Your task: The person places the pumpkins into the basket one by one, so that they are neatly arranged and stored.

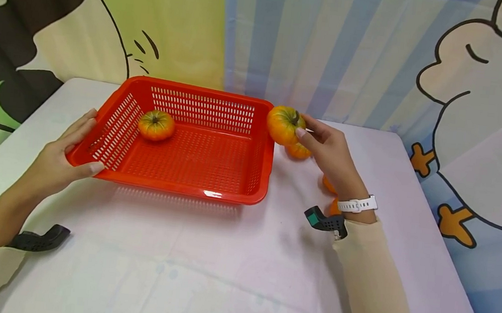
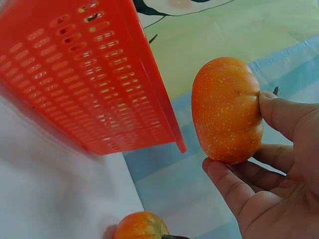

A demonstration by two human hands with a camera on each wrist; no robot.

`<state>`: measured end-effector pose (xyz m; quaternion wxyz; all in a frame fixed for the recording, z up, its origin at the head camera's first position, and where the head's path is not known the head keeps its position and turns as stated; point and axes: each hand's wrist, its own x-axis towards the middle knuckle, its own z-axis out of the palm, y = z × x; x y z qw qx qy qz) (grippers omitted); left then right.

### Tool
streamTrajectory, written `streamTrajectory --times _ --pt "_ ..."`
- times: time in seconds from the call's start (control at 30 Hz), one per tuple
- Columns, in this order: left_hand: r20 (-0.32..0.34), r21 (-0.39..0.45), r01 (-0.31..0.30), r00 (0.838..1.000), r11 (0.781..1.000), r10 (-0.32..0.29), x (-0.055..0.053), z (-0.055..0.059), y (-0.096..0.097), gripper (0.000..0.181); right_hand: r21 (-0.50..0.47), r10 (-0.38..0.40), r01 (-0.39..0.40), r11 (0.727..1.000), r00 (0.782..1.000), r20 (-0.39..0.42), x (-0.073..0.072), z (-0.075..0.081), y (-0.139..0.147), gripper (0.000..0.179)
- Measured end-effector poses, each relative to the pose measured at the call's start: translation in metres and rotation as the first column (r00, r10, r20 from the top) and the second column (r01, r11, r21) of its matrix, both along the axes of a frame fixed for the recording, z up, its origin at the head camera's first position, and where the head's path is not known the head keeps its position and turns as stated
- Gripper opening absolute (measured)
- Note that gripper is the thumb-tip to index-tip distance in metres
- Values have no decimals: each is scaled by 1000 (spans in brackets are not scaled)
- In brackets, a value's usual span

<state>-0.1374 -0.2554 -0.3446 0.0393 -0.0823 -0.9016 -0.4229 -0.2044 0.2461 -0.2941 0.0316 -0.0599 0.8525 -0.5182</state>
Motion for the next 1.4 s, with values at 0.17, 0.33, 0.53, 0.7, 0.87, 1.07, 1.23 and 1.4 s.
streamTrajectory --times 0.17,0.33,0.53,0.7,0.87,1.07,1.23,1.4 --pt "2 -9 -9 1000 1000 9 0 -1 -1 98 13 34 -34 999 999 -7 -1 9 -9 56" --pt "4 -7 -12 1000 1000 12 0 -2 -2 98 -5 69 -69 998 997 -20 -3 15 -20 56" --pt "-3 4 -10 1000 1000 10 -1 -2 0 97 -25 111 -112 993 994 -24 -5 20 -32 56" --pt "1 4 -9 1000 1000 9 -1 -1 2 97 -22 155 -156 987 987 -43 -11 22 -43 56" --pt "0 9 -9 1000 1000 9 -1 -1 2 97 -27 189 -192 981 980 -68 -17 27 -58 54" --pt "5 15 -19 1000 1000 19 0 0 1 97 -70 247 -256 964 963 -111 -23 28 -77 51" --pt "7 19 -20 1000 1000 20 1 0 2 97 -131 287 -301 945 951 -114 -30 25 -88 49" --pt "8 10 -18 1000 1000 18 0 -1 1 97 -125 290 -302 945 952 -101 -35 24 -93 49"
